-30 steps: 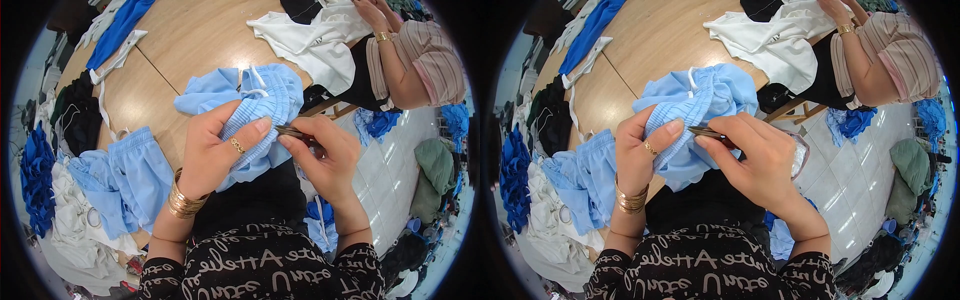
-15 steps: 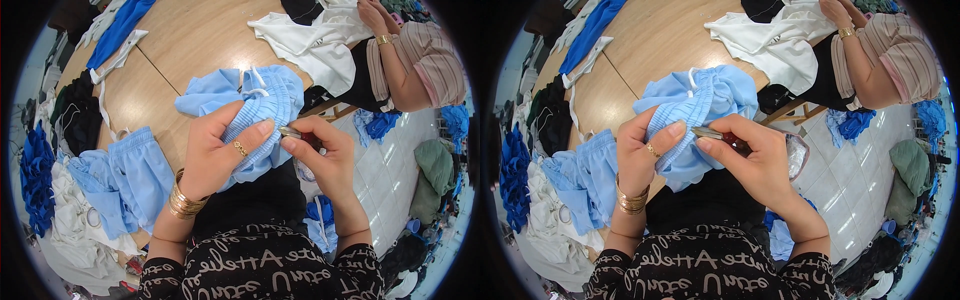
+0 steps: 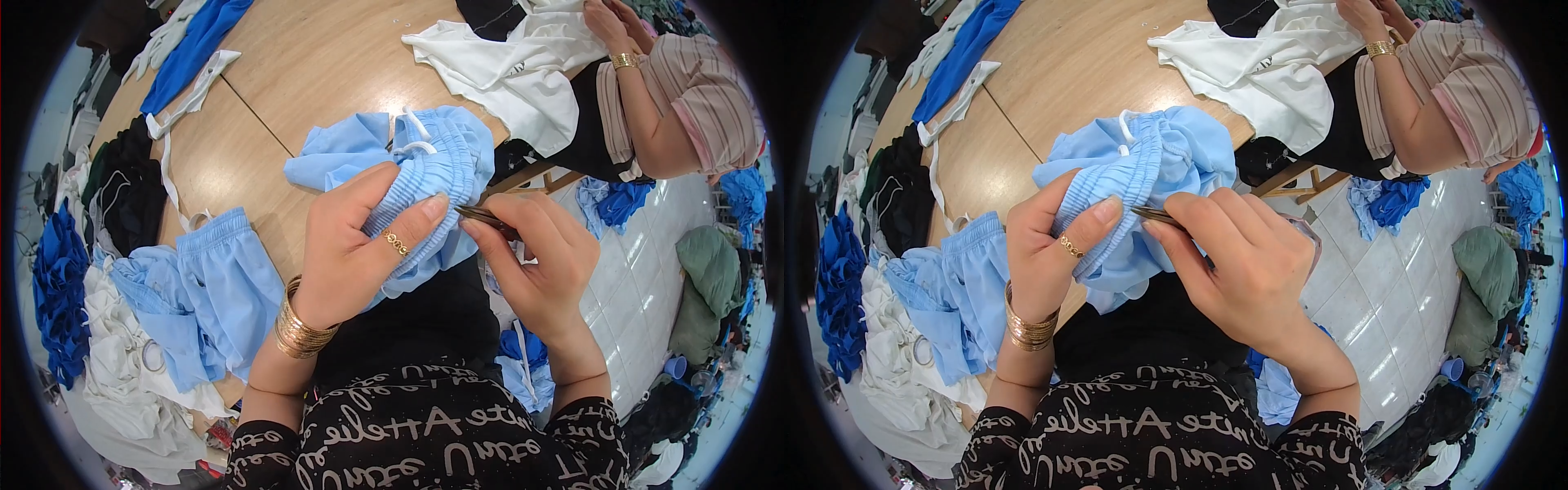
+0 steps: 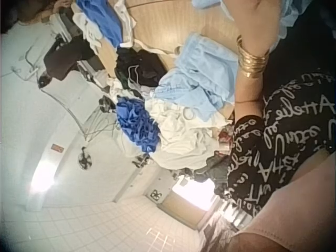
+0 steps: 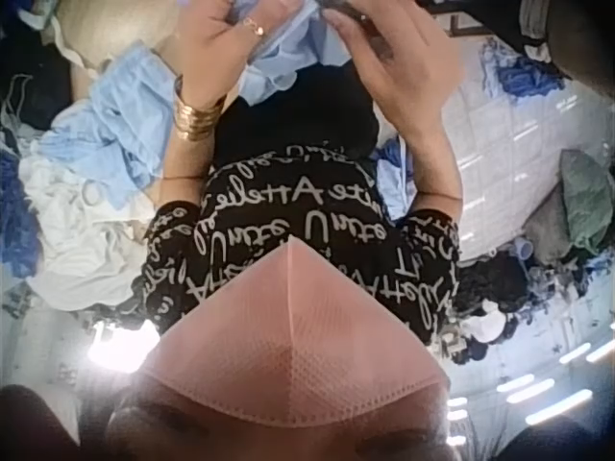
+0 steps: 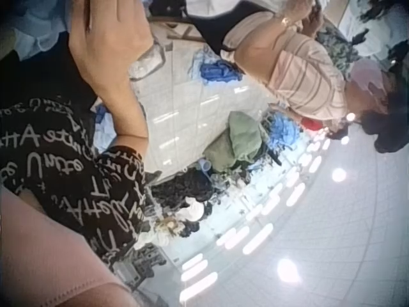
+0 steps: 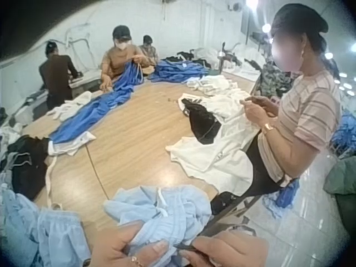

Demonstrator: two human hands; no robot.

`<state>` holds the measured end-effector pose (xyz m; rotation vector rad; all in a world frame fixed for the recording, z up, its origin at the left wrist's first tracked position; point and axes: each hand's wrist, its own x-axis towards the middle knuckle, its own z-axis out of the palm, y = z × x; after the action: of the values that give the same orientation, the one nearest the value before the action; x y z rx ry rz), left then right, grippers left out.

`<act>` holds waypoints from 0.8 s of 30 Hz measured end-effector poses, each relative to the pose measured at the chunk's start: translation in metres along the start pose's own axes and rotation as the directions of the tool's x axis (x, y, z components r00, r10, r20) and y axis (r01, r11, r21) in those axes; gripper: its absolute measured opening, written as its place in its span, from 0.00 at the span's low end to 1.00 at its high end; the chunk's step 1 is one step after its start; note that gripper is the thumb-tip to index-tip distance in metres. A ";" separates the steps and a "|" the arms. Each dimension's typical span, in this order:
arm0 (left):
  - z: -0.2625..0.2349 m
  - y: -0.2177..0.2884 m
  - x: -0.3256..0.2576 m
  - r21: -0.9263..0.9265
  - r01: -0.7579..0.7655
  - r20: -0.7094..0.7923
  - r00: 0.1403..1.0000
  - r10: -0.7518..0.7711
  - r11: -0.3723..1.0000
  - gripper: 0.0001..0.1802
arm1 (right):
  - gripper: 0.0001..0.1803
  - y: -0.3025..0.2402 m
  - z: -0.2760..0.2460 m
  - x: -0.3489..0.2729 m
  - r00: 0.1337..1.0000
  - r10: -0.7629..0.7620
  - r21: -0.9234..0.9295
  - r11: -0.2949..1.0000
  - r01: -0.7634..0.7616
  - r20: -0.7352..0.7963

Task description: Trimming loose threads from the waistbands of blue shorts using thread snips in a factory setting.

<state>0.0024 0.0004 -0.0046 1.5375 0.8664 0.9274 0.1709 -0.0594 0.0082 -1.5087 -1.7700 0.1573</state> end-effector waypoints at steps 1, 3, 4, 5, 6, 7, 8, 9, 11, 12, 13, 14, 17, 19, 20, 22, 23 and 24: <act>0.000 0.000 0.000 0.030 0.001 -0.001 1.000 -0.001 1.000 0.14 | 0.09 0.000 -0.001 0.000 0.999 -0.041 -0.053 0.998 0.040 -0.017; 0.001 0.001 0.000 0.061 0.002 -0.002 1.000 -0.001 0.998 0.14 | 0.09 0.001 -0.002 0.000 0.996 -0.082 -0.106 0.991 0.079 -0.032; 0.002 0.000 0.000 0.059 -0.016 -0.006 1.000 0.017 0.998 0.14 | 0.09 0.001 -0.003 0.001 0.993 -0.119 -0.146 0.983 0.115 -0.025; 0.002 0.001 0.000 0.056 -0.034 -0.009 0.999 0.035 0.998 0.14 | 0.09 0.002 -0.004 0.001 0.988 -0.156 -0.186 0.971 0.150 -0.016; 0.003 0.001 0.000 0.056 -0.034 -0.007 0.999 0.035 0.998 0.14 | 0.09 0.002 -0.004 0.002 0.988 -0.154 -0.187 0.971 0.148 -0.017; 0.003 0.002 0.000 0.059 -0.018 -0.004 1.000 0.019 0.998 0.13 | 0.09 0.003 -0.003 0.002 0.988 -0.154 -0.167 0.975 0.148 -0.029; 0.003 0.003 0.000 0.062 -0.002 -0.001 1.000 0.002 0.998 0.12 | 0.09 0.003 -0.003 0.002 0.987 -0.154 -0.146 0.978 0.147 -0.040; 0.003 0.004 0.000 0.063 -0.003 -0.001 1.000 0.003 0.998 0.12 | 0.09 0.003 -0.003 0.002 0.987 -0.155 -0.145 0.978 0.148 -0.041; 0.004 0.005 -0.001 -0.017 0.010 0.002 1.000 -0.010 1.000 0.11 | 0.08 0.000 -0.004 0.001 1.000 0.002 0.036 0.999 -0.002 0.019; 0.004 0.007 -0.001 -0.017 0.009 0.004 1.000 -0.009 1.000 0.11 | 0.08 -0.001 -0.004 0.000 1.000 0.002 0.035 0.999 -0.003 0.018; 0.003 0.009 -0.001 -0.031 0.057 0.023 0.998 -0.056 0.998 0.10 | 0.08 -0.002 -0.004 -0.001 0.988 0.137 0.183 0.972 -0.148 0.071; 0.002 0.010 -0.002 -0.043 0.105 0.043 0.994 -0.103 0.994 0.10 | 0.07 -0.003 -0.005 -0.001 0.955 0.258 0.317 0.903 -0.291 0.143; 0.003 0.009 -0.003 -0.081 0.082 0.038 0.996 -0.079 0.993 0.10 | 0.08 -0.003 -0.006 0.000 0.883 0.355 0.528 0.709 -0.469 0.307; 0.004 0.011 -0.003 -0.101 0.085 0.033 0.996 -0.082 0.991 0.10 | 0.08 -0.002 -0.005 -0.001 0.871 0.363 0.567 0.661 -0.491 0.332; 0.005 0.011 -0.003 -0.122 0.089 0.028 0.996 -0.086 0.989 0.10 | 0.08 -0.001 -0.005 -0.001 0.858 0.368 0.604 0.610 -0.513 0.358; 0.006 0.012 -0.003 -0.132 0.094 0.027 0.995 -0.091 0.987 0.10 | 0.08 0.000 -0.004 -0.002 0.847 0.376 0.619 0.578 -0.531 0.375; 0.006 0.012 -0.003 -0.143 0.100 0.025 0.995 -0.097 0.985 0.10 | 0.08 0.001 -0.004 -0.003 0.835 0.384 0.633 0.545 -0.549 0.394; 0.005 0.012 -0.003 -0.143 0.099 0.025 0.995 -0.097 0.985 0.10 | 0.08 0.001 -0.003 -0.003 0.836 0.383 0.634 0.545 -0.549 0.394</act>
<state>0.0062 -0.0061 0.0061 1.3658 0.8368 0.8839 0.1737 -0.0631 0.0080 -1.3196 -1.1345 1.2083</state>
